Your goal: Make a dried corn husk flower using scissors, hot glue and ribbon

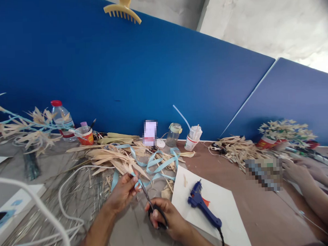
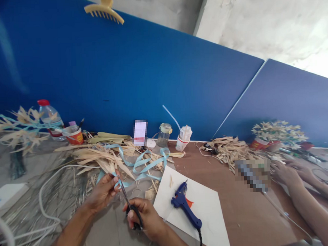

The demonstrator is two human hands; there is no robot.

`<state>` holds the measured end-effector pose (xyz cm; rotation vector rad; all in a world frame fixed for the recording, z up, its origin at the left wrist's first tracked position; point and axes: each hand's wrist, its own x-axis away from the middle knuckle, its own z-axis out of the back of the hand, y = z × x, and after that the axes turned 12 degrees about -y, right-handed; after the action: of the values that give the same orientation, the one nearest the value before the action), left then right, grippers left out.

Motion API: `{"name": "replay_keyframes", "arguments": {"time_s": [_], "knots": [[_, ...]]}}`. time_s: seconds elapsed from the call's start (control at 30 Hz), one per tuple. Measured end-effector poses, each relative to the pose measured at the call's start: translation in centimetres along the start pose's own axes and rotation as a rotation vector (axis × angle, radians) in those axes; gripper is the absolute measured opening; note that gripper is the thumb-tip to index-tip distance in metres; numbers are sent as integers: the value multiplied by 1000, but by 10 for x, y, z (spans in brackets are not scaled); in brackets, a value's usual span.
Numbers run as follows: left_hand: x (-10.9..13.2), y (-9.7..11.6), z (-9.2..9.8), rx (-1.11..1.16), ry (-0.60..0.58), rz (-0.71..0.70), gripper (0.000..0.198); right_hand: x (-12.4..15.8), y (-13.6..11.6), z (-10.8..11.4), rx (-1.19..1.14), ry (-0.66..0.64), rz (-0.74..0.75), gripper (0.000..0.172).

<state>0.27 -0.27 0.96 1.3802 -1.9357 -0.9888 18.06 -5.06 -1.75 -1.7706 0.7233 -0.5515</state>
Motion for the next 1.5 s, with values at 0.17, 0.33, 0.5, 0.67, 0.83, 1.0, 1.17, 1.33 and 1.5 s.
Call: {"name": "replay_keyframes", "arguments": {"time_s": [0.17,0.33,0.5,0.67,0.83,1.0,1.17,1.33,1.5], "knots": [[-1,1,1,-25,10,-10,40,0,3,2,25,19,-3,54],[-1,0,3,-54,-5,-7,40,-1,2,2,6,2,11,56],[0,1,3,-82,22,12,39,0,-3,-2,25,34,-34,54],[0,1,4,-88,12,17,39,1,-1,-2,33,38,-35,57],[-1,-4,7,-57,20,21,43,2,1,-3,39,35,-17,59],[-2,-3,11,-108,8,11,43,1,0,-2,54,58,-49,54],[0,-1,8,-113,38,23,46,2,2,0,18,62,-47,56],[0,0,2,-70,20,49,48,0,-2,-3,29,32,-32,59],[-1,0,6,-90,20,35,49,1,-2,-5,44,74,-43,59]]}}
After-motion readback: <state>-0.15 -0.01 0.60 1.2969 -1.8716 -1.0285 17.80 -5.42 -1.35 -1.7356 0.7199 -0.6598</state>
